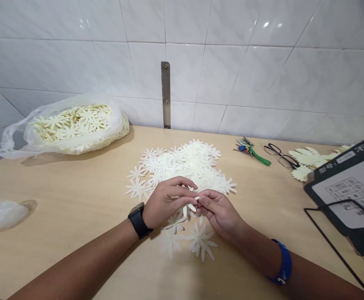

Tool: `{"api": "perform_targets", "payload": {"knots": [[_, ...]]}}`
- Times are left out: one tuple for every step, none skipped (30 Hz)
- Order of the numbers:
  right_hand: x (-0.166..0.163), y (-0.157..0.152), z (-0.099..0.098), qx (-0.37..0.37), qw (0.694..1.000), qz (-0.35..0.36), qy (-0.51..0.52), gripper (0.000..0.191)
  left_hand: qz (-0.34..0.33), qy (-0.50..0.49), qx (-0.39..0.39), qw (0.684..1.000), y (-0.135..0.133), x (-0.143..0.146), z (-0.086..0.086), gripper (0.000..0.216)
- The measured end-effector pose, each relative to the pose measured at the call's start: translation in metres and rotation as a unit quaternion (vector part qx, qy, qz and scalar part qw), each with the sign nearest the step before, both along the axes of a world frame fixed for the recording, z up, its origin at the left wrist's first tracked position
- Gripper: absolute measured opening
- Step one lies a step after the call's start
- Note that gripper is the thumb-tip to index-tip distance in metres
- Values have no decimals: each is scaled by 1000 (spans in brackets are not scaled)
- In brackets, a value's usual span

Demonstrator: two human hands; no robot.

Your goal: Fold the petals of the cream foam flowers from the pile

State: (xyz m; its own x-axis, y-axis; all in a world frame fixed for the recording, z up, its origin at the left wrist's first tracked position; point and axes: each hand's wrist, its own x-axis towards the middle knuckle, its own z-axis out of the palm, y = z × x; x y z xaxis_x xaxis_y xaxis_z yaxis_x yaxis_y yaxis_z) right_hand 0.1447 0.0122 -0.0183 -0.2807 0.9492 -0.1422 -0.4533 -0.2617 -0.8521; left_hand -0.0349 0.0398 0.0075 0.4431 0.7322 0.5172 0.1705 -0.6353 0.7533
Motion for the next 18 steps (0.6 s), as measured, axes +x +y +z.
{"api": "perform_targets", "payload": {"knots": [[0,0,0,3,1000,1,0,20,-1,0,-4,1000,0,0,0,12],[0,0,-1,6,1000,0,0,20,-1,0,-7,1000,0,0,0,12],[0,0,-1,7,1000,-2,-2,20,0,-1,-10,1000,0,0,0,12],[0,0,0,7,1000,-3,-4,20,1,-2,-12,1000,0,0,0,12],[-1,0,0,7,1000,-5,-6,20,2,-3,-14,1000,0,0,-1,12],[-1,0,1,8,1000,-7,-7,20,2,-4,-16,1000,0,0,-1,12],[-1,0,1,9,1000,-8,-7,20,2,-5,-16,1000,0,0,-1,12],[-1,0,2,11,1000,-9,-8,20,2,-6,-16,1000,1,0,-1,12],[-2,0,2,12,1000,-10,-8,20,1,-6,-15,1000,1,0,-1,12],[-2,0,3,12,1000,-10,-9,20,1,-6,-14,1000,1,0,-2,12],[-2,0,3,11,1000,-11,-10,20,2,-6,-12,1000,1,0,-2,12],[-2,-1,3,10,1000,-12,-11,20,3,-5,-11,1000,1,0,-2,12],[-2,-1,3,9,1000,-13,-11,20,3,-5,-9,1000,1,0,-2,12],[-2,-1,3,8,1000,-14,-11,20,4,-5,-8,1000,1,0,-1,12],[-2,-1,2,7,1000,-14,-12,21,3,-5,-8,1000,1,0,-2,13],[-2,-1,2,6,1000,-15,-12,21,3,-6,-8,1000,1,0,-2,13],[-2,-1,2,5,1000,-15,-13,21,3,-6,-8,1000,1,0,-2,13],[-2,-1,2,4,1000,-15,-13,21,3,-6,-9,1000,2,0,-2,13]]}}
